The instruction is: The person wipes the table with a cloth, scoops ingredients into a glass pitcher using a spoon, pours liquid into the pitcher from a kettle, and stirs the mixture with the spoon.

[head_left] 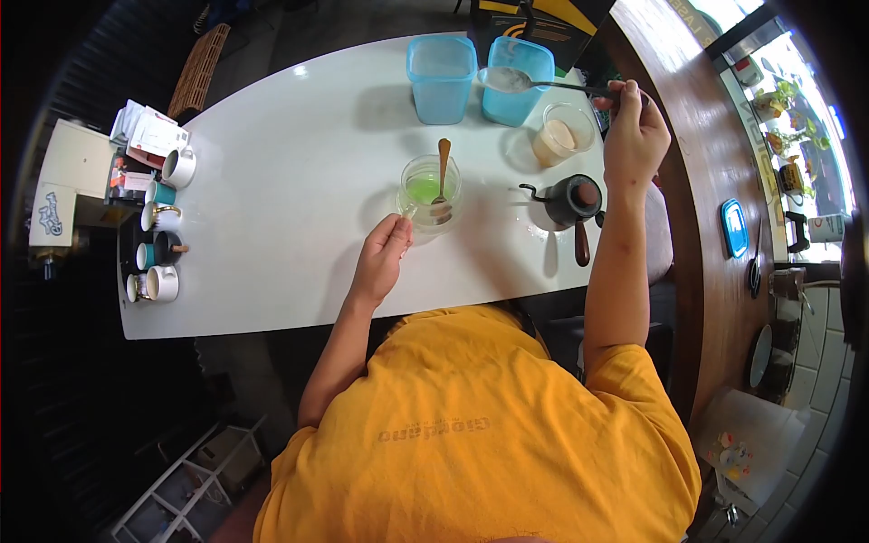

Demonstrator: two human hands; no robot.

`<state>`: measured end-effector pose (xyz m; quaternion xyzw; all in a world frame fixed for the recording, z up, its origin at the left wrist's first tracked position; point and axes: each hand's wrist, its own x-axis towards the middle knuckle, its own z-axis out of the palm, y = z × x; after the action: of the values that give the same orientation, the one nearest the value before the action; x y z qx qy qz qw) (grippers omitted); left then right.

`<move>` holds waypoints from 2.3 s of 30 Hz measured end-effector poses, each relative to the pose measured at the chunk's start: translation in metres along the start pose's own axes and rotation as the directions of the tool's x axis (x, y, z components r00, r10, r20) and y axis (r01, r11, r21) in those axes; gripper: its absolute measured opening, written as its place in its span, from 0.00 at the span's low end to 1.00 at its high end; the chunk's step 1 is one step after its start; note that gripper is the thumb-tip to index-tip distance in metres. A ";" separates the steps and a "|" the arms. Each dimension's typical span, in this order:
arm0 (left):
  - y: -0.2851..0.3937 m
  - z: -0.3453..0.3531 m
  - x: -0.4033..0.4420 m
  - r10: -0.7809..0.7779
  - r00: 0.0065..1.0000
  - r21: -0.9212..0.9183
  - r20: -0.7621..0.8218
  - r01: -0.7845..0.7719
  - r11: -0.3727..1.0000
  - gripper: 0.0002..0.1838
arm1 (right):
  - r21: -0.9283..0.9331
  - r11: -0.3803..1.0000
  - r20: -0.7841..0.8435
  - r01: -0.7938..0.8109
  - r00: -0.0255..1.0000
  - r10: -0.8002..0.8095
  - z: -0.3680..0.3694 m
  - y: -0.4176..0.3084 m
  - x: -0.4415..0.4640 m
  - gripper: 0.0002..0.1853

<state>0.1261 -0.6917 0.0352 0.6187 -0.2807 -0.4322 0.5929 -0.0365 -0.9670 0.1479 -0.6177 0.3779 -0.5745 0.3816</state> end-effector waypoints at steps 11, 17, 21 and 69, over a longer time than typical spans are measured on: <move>0.016 -0.003 -0.008 -0.013 0.999 -0.090 -0.052 0.009 0.996 0.17 | 0.141 0.981 0.184 -0.131 0.977 0.104 -0.005 -0.013 -0.070 0.15; 0.014 -0.004 -0.012 -0.012 0.998 -0.080 -0.062 0.007 0.997 0.17 | 0.106 0.987 0.229 -0.124 0.969 0.098 -0.013 -0.017 -0.085 0.15; 0.011 -0.004 -0.013 -0.009 0.998 -0.083 -0.056 0.005 0.997 0.17 | 0.122 0.989 0.282 -0.084 0.958 0.047 -0.017 -0.015 -0.087 0.14; 0.001 0.000 -0.016 -0.009 1.000 -0.116 -0.024 0.006 0.993 0.17 | -0.531 0.781 -0.037 0.329 0.912 -0.410 -0.061 0.045 -0.024 0.10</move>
<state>0.1185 -0.6782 0.0397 0.5895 -0.2457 -0.4426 0.6295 -0.0997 -0.9662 0.1001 -0.7137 0.4159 -0.5611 0.0531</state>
